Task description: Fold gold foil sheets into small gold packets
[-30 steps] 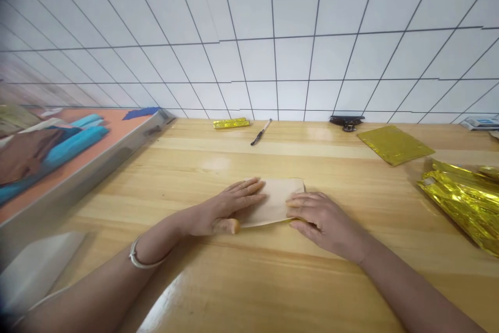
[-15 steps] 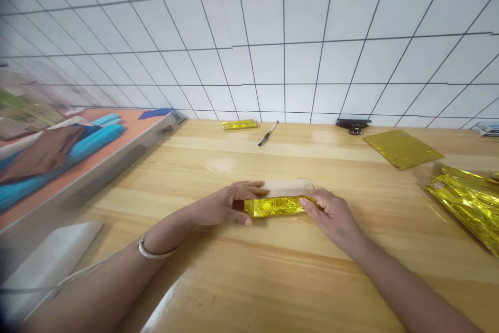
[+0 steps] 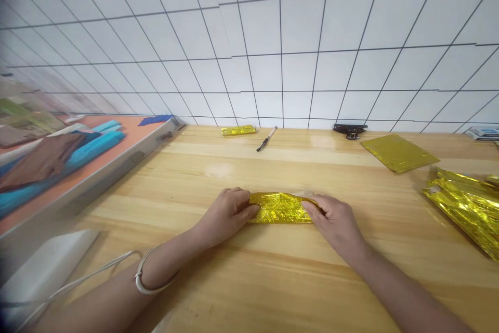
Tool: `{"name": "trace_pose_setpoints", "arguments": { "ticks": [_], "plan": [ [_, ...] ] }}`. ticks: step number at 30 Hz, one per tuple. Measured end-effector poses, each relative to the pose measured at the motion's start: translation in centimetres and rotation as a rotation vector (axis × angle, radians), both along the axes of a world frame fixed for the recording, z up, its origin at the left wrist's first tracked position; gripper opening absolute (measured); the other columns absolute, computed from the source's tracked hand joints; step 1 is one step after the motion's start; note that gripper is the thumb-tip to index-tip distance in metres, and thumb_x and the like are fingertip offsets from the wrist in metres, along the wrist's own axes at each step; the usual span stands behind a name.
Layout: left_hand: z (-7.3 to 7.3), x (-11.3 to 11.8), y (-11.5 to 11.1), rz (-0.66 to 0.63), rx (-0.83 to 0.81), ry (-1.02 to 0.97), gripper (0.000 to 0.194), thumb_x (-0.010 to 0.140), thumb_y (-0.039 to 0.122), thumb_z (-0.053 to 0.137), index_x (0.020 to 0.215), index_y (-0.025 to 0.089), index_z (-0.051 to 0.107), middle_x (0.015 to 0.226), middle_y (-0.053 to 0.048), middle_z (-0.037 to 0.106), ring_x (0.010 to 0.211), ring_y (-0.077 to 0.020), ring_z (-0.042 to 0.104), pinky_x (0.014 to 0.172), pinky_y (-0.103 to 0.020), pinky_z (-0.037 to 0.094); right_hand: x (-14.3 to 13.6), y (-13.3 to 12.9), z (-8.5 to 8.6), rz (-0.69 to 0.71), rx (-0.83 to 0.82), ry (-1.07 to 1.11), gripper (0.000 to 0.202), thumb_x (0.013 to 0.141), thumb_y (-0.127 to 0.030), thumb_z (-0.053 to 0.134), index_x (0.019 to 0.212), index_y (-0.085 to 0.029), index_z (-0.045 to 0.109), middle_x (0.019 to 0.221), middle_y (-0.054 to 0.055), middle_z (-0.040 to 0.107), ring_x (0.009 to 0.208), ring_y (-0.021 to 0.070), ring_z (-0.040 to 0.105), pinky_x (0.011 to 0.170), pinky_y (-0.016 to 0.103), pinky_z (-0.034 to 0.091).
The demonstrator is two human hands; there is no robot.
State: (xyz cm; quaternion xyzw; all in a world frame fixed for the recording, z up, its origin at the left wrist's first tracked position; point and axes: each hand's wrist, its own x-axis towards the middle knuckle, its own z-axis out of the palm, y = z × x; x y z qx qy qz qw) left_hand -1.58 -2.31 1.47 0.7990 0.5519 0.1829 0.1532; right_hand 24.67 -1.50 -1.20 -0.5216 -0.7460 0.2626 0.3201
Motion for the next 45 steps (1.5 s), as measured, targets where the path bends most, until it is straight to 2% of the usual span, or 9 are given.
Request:
{"name": "trace_pose_setpoints", "arguments": {
  "ticks": [8,11,16,23,32,36,38,41,45],
  "plan": [
    [-0.8,0.4,-0.4,0.020,0.124,0.216,0.006,0.083,0.018,0.047,0.079,0.019,0.050,0.077,-0.003,0.060,0.074,-0.0184,0.056,0.068,-0.030,0.042,-0.2,0.2,-0.1,-0.067,0.092,-0.408,0.023,0.086,-0.039,0.046,0.097,-0.028,0.063,0.094,-0.002,0.070,0.082,0.0193,0.065,0.069,0.032,0.050],
    [-0.5,0.9,-1.0,-0.051,0.231,0.226,0.015,0.087,0.018,0.041,0.094,0.018,0.055,0.101,-0.008,0.062,0.097,-0.0222,0.055,0.085,-0.037,0.043,-0.2,0.4,-0.3,-0.040,0.155,-0.483,0.024,0.088,-0.037,0.044,0.099,-0.027,0.063,0.099,0.000,0.069,0.086,0.0195,0.064,0.073,0.033,0.050],
    [-0.6,2.6,-2.9,-0.409,0.289,0.272,0.048,0.092,0.040,0.037,0.134,0.015,0.039,0.149,-0.009,0.026,0.139,-0.0264,0.015,0.113,-0.045,0.015,-0.1,0.6,-0.8,-0.015,0.207,-0.529,0.027,0.088,-0.039,0.043,0.102,-0.028,0.064,0.101,0.001,0.069,0.088,0.0202,0.064,0.075,0.034,0.051],
    [-1.3,3.1,-3.9,-0.431,0.023,0.253,0.077,0.088,0.064,0.021,0.143,0.010,0.024,0.150,-0.015,0.015,0.140,-0.0318,0.007,0.113,-0.045,0.015,0.1,1.1,-0.7,-0.020,0.142,-0.482,0.028,0.088,-0.042,0.042,0.100,-0.029,0.063,0.100,0.000,0.069,0.086,0.0197,0.064,0.072,0.032,0.050],
    [-0.5,3.1,-4.0,-0.400,-0.005,0.260,0.080,0.086,0.067,0.020,0.143,0.011,0.024,0.150,-0.019,0.014,0.139,-0.0355,0.005,0.110,-0.053,0.013,0.4,1.7,0.2,-0.114,-0.013,-0.567,0.029,0.086,-0.048,0.042,0.093,-0.026,0.059,0.065,-0.002,0.065,0.055,0.0184,0.060,0.046,0.027,0.038],
    [-0.6,3.1,-4.0,-0.395,-0.008,0.263,0.079,0.087,0.066,0.019,0.143,0.011,0.026,0.149,-0.020,0.014,0.139,-0.0363,0.006,0.110,-0.053,0.014,0.5,1.3,0.1,-0.217,0.113,-0.593,0.032,0.086,-0.045,0.043,0.108,-0.024,0.055,0.087,0.004,0.069,0.071,0.0221,0.063,0.056,0.033,0.046],
    [-0.8,3.0,-3.9,-0.394,0.002,0.269,0.080,0.086,0.067,0.019,0.143,0.012,0.026,0.149,-0.021,0.015,0.139,-0.0366,0.008,0.109,-0.054,0.016,0.1,0.6,0.1,-0.174,0.287,-0.574,0.032,0.088,-0.039,0.041,0.111,-0.022,0.056,0.105,0.008,0.066,0.091,0.0247,0.061,0.075,0.038,0.048],
    [-1.1,3.0,-3.8,-0.402,0.040,0.264,0.079,0.086,0.067,0.019,0.142,0.012,0.027,0.150,-0.019,0.016,0.139,-0.0358,0.007,0.110,-0.053,0.014,-1.4,-0.8,0.1,0.070,0.422,-0.600,0.039,0.091,-0.037,0.040,0.122,-0.018,0.053,0.127,0.011,0.055,0.118,0.0260,0.048,0.099,0.044,0.038],
    [-1.4,2.9,-3.6,-0.421,0.052,0.245,0.080,0.086,0.067,0.023,0.144,0.012,0.021,0.151,-0.016,0.012,0.139,-0.0353,0.005,0.111,-0.051,0.013,-3.0,-2.5,-0.6,0.361,0.372,-0.696,0.067,0.091,-0.049,0.035,0.145,-0.012,0.020,0.150,0.012,0.024,0.137,0.0244,0.022,0.109,0.042,0.028]
  ]
}}
